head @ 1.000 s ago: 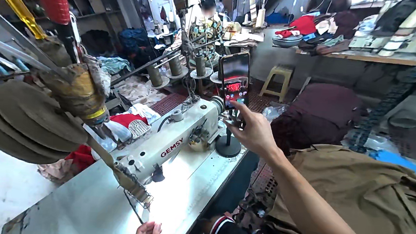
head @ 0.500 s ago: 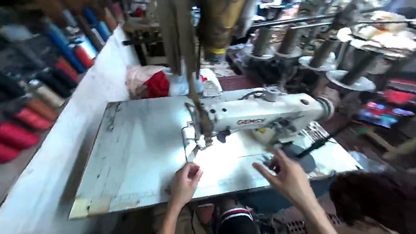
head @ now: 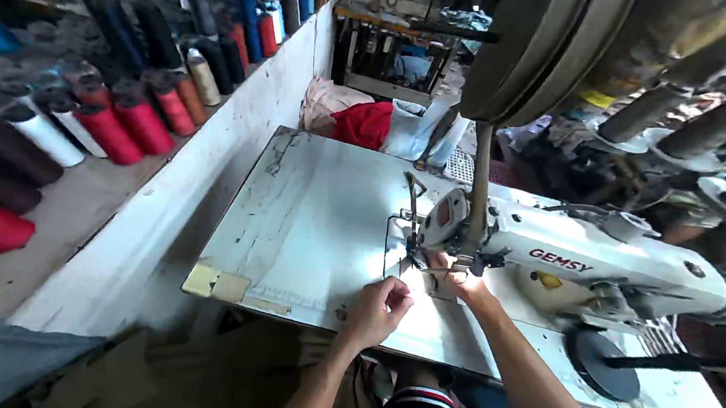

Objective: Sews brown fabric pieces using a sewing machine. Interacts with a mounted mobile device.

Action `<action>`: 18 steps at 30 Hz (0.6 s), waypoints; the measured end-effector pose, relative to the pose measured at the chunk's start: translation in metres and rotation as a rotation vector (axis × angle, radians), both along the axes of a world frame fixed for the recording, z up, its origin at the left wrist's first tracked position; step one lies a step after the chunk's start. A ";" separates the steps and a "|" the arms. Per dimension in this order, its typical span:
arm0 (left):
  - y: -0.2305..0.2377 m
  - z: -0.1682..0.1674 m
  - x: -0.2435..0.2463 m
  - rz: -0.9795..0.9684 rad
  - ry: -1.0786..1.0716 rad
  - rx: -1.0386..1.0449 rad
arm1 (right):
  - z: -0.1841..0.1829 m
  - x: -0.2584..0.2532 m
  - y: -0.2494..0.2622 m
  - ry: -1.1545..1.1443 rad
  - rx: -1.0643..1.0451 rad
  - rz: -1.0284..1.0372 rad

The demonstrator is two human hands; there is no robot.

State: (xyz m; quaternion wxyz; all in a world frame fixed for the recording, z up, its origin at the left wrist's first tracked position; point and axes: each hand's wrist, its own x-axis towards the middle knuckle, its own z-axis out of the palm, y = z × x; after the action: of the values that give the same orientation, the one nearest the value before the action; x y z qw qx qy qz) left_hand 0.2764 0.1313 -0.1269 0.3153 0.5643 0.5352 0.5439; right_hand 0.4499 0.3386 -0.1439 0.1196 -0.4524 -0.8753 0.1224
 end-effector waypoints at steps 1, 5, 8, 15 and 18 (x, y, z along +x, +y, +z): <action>0.000 0.000 0.000 -0.007 -0.010 0.000 | 0.005 -0.005 0.003 -0.059 -0.097 0.033; 0.001 -0.001 -0.001 -0.024 -0.034 0.008 | 0.023 -0.015 -0.011 -0.003 -0.132 0.066; 0.002 -0.003 -0.002 -0.035 -0.069 0.032 | 0.006 -0.002 -0.005 0.017 0.061 0.020; 0.014 0.007 -0.003 0.063 -0.006 -0.112 | 0.010 0.003 -0.011 -0.023 0.162 -0.018; 0.054 0.028 -0.019 0.186 0.270 -0.227 | 0.000 0.005 -0.009 -0.015 0.203 -0.021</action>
State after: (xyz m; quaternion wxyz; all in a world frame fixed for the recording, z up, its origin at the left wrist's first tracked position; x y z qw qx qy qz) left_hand 0.2573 0.1853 -0.0992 0.2507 0.5408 0.6804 0.4263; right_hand 0.4548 0.3299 -0.1436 0.1595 -0.4479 -0.8793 0.0284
